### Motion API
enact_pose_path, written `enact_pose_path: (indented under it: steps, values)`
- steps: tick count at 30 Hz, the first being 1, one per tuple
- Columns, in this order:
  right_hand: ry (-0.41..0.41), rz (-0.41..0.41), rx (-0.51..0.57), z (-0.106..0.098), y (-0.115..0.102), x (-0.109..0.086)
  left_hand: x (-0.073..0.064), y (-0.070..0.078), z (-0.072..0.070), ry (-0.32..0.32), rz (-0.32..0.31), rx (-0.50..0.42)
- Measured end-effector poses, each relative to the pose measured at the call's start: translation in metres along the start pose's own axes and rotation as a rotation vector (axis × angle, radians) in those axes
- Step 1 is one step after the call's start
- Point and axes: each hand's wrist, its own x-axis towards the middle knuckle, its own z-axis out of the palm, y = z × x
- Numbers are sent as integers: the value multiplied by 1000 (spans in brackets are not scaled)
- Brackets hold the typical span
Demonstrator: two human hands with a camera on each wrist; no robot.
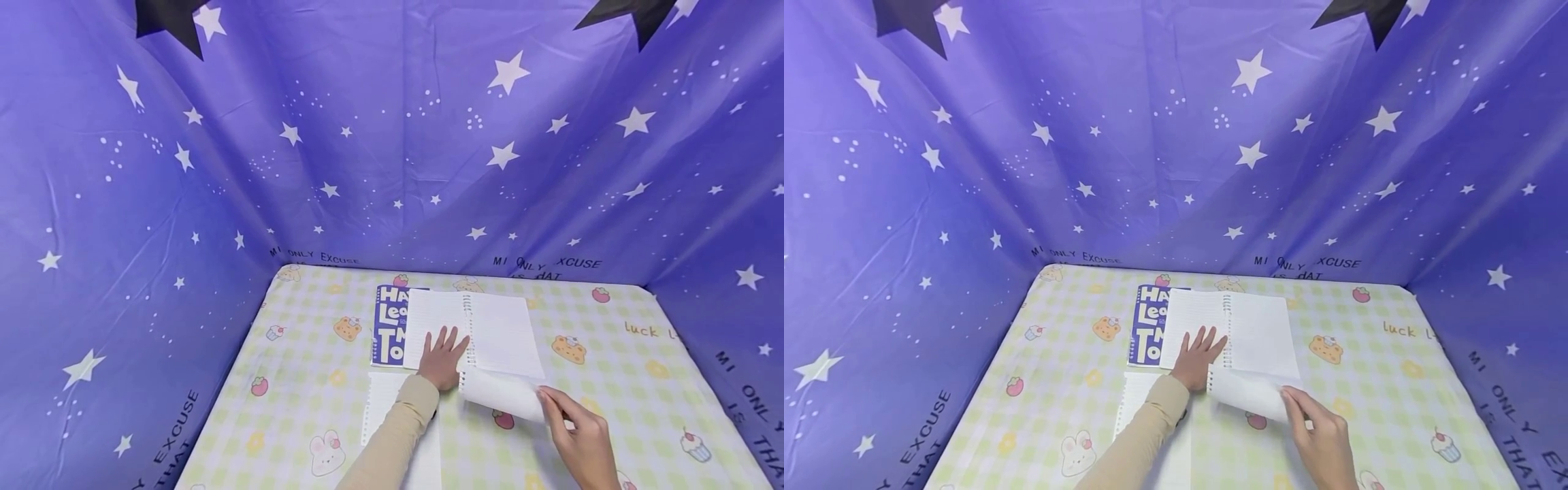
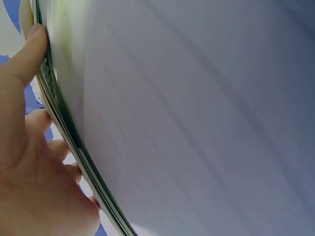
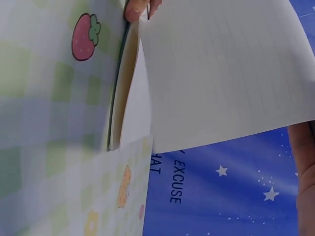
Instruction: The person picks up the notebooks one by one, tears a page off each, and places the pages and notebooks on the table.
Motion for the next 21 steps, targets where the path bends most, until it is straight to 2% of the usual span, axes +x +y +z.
enact_pose_path:
  steps: [6, 12, 16, 21]
  values:
    - [56, -48, 51, -4, -5, 2, -4, 1, -11, -20, 0, 3]
    - [114, -54, 83, -10, -8, 6, -7, 1, -11, -15, -2, -17]
    - [71, -42, 45, -9, -2, 7, -8, 0, -15, -4, 8, -70]
    - [38, -36, 28, -6, 4, 6, -10, -5, -22, 47, 25, -171]
